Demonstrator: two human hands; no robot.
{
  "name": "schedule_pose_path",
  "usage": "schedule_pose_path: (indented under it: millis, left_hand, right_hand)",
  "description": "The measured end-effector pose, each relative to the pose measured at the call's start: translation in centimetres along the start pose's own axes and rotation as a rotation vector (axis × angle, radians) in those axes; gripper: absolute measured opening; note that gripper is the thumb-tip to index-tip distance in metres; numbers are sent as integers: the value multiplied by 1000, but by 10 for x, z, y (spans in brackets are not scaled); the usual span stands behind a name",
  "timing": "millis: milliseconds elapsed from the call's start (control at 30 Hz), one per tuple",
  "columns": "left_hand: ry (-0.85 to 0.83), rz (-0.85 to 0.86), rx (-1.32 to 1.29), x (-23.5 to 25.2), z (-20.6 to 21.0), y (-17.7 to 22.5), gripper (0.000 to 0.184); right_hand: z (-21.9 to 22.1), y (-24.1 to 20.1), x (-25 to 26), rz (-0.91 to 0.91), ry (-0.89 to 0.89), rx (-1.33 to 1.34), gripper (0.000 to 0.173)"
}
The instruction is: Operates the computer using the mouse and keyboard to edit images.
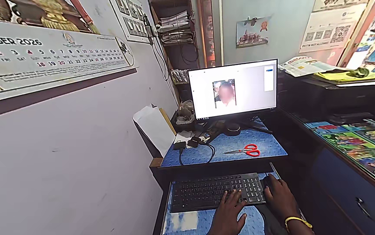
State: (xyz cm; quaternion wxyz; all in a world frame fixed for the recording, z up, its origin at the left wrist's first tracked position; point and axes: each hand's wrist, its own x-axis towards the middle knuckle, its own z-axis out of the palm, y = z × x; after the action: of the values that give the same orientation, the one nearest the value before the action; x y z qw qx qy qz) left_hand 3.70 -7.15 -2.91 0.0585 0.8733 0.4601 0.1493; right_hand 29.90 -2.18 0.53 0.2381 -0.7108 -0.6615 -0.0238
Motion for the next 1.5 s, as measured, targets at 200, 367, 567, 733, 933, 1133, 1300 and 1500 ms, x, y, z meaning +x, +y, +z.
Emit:
schedule_pose_path:
  millis: [200, 367, 567, 733, 933, 1133, 1300, 1500]
  left_hand:
    - [32, -16, -15, -2, 2, -1, 47]
    - [58, -11, -27, -2, 2, -2, 46]
    - [399, -101, 116, -7, 6, 1, 42]
    - [327, -281, 181, -6, -1, 2, 52]
    - [392, -180, 164, -10, 4, -1, 49]
    - [296, -148, 85, -28, -5, -16, 42]
    - [218, -414, 110, -80, -34, -61, 47]
    - [324, -656, 132, -138, -43, -112, 53]
  right_hand:
    - [2, 1, 0, -2, 0, -1, 58]
    - [0, 0, 1, 7, -11, 4, 58]
    - [4, 4, 0, -13, -1, 12, 58]
    - [2, 0, 1, 1, -7, 15, 59]
    - [-1, -1, 1, 4, -24, 14, 58]
    - [-8, -3, 0, 36, -48, 29, 58]
    - [-6, -2, -1, -2, -61, 6, 56]
    - [15, 10, 0, -83, 66, 4, 55]
